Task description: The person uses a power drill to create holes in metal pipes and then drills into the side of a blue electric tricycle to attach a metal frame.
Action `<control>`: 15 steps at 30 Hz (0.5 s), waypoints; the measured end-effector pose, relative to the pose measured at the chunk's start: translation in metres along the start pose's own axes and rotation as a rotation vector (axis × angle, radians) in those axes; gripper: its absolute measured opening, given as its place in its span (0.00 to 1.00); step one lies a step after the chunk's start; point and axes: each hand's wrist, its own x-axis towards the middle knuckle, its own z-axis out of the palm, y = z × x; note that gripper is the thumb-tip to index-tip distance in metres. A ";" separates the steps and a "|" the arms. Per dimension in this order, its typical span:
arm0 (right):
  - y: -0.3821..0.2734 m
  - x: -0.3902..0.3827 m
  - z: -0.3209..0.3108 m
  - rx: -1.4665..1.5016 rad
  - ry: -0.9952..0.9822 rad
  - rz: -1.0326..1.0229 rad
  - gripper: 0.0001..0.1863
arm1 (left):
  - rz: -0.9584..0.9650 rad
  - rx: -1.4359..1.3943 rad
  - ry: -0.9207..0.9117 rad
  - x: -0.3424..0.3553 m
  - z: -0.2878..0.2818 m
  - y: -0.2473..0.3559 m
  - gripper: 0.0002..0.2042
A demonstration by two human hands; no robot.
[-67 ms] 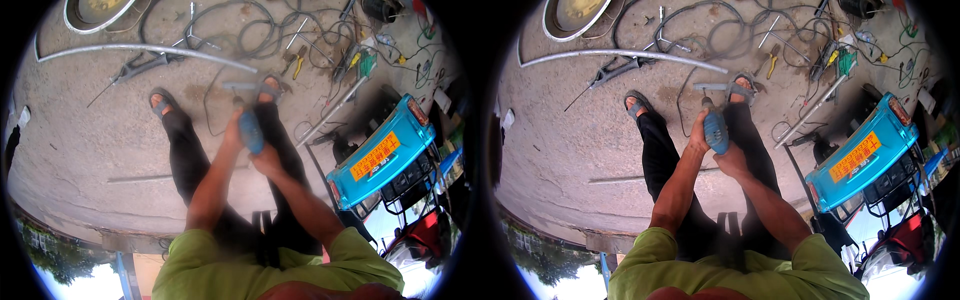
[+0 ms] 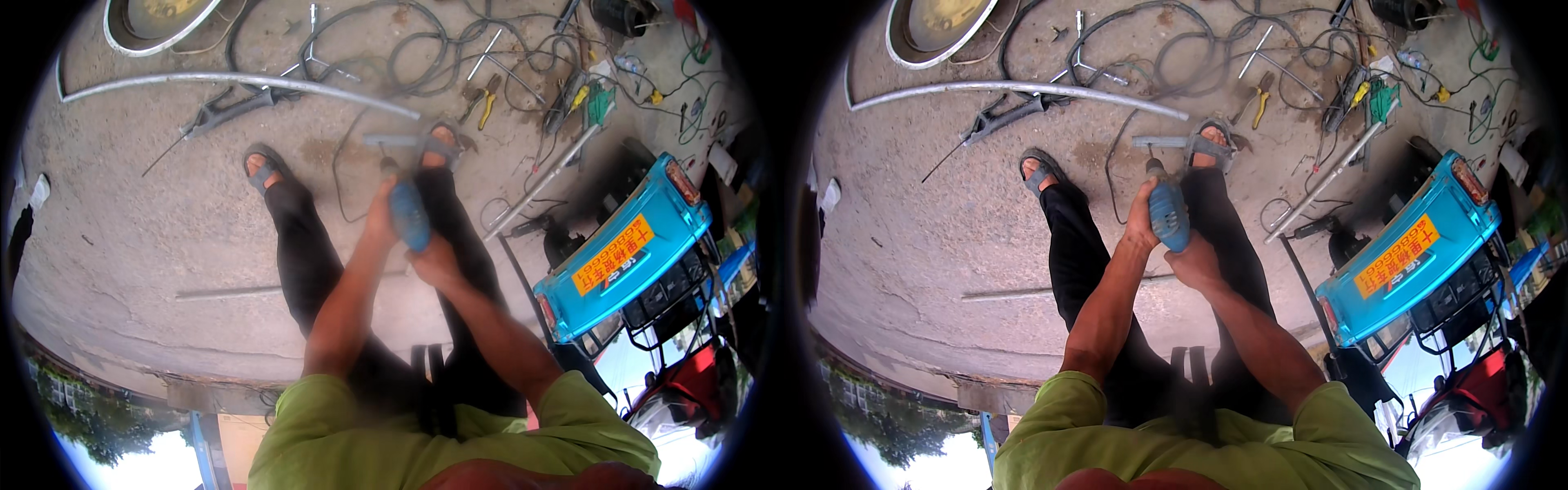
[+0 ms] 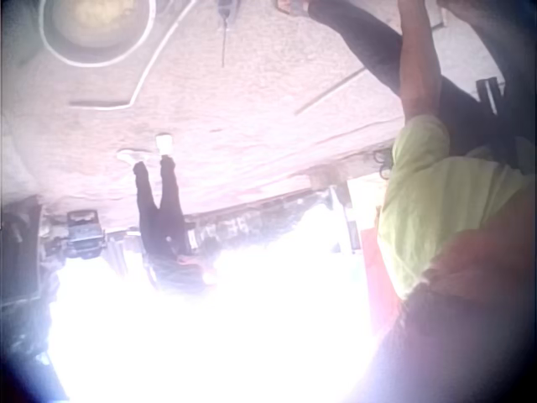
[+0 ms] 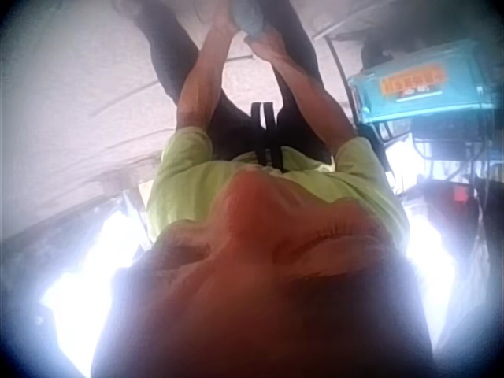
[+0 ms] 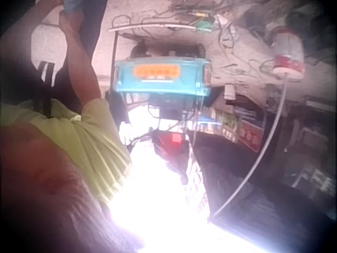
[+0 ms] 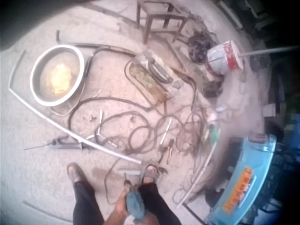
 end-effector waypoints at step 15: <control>0.017 0.001 0.007 0.019 0.038 -0.050 0.23 | 0.004 0.012 0.036 -0.006 0.007 -0.002 0.24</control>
